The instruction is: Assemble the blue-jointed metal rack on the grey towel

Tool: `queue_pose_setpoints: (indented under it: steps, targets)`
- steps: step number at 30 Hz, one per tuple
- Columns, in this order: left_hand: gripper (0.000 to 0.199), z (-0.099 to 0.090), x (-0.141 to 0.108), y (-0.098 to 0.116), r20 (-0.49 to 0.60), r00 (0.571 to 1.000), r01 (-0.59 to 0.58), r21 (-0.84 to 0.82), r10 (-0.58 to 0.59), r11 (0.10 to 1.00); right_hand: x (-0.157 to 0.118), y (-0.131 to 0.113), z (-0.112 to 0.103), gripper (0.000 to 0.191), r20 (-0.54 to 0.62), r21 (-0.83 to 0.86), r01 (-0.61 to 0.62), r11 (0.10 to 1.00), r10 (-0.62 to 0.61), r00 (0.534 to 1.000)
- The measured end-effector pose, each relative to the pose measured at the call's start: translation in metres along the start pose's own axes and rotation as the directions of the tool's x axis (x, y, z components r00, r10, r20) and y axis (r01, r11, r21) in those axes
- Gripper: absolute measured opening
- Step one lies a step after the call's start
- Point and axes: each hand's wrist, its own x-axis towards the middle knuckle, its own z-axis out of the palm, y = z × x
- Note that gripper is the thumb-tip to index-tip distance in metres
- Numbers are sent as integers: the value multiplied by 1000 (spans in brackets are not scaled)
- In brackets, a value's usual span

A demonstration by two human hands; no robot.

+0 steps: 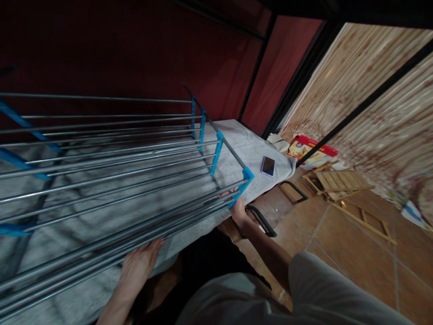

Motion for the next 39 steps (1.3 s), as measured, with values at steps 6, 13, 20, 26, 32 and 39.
queue_pose_setpoints:
  steps: [6,13,20,26,32,39]
  targets:
    - [49,1,-1,-2,-16,1000,11,4,-11,1000,-2,-2,1,40,3,-10,0,1000,0,1000]
    - [48,5,-2,-5,-73,997,-25,7,26,1000,-3,-5,3,40,20,-18,-10,1000,11,1000]
    - [50,0,-2,-2,-75,995,-67,26,69,997,-4,-3,4,39,16,-9,4,1000,-4,1000]
    - [48,-6,-2,0,-49,998,-42,-29,40,999,-9,-1,8,36,16,-5,43,999,-43,999]
    - [49,-8,-3,2,-14,1000,-2,-47,2,999,-13,-3,13,45,-19,-38,79,996,-80,997]
    - [45,-16,-35,1,-144,989,27,-45,-34,999,-7,-14,17,54,-33,-205,143,968,-152,988]
